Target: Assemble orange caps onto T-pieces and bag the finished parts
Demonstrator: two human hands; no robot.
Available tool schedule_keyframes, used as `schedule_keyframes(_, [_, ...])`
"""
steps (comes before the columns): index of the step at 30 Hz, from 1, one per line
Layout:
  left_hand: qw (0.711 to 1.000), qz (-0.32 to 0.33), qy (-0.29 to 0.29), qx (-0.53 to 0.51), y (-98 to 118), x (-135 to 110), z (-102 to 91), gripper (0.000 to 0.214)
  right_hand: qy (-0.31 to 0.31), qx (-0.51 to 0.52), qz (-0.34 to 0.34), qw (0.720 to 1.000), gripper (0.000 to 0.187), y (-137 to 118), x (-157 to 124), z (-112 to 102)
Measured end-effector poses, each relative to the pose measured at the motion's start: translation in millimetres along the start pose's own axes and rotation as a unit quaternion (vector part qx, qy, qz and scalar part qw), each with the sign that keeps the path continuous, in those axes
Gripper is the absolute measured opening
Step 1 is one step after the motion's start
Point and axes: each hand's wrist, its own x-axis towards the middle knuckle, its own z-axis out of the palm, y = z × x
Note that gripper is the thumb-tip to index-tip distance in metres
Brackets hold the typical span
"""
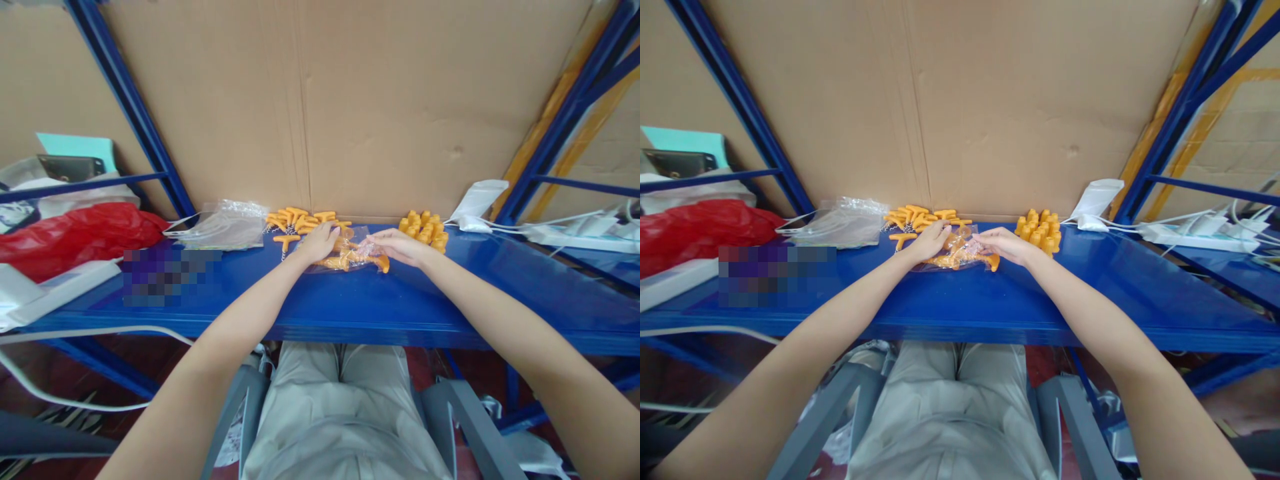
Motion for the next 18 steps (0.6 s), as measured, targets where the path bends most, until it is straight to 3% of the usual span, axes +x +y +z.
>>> schedule_keyframes(4, [1.0, -0.003, -0.005, 0.005, 1, 0, -1.6, 0.035, 0.026, -0.045, -0.029, 0.998, 0.041, 1, 2, 7])
schedule_keyframes(10, [1.0, -0.017, -0.002, -0.002, 2, 0, -2.7, 0.031, 0.144, -0.133, -0.052, 0.979, 0.05, 3, 5, -4])
schedule_keyframes(15, [1.0, -0.017, 0.004, -0.001, 4, -2, -3.2, 0.03, 0.126, -0.164, -0.036, 0.978, 0.064, 8, 8, -27])
schedule_keyframes(18, [0.999, -0.037, 0.017, 0.02, 9, -3, -11.4, 0.028, 0.127, -0.246, -0.03, 0.96, 0.058, 12, 10, -42])
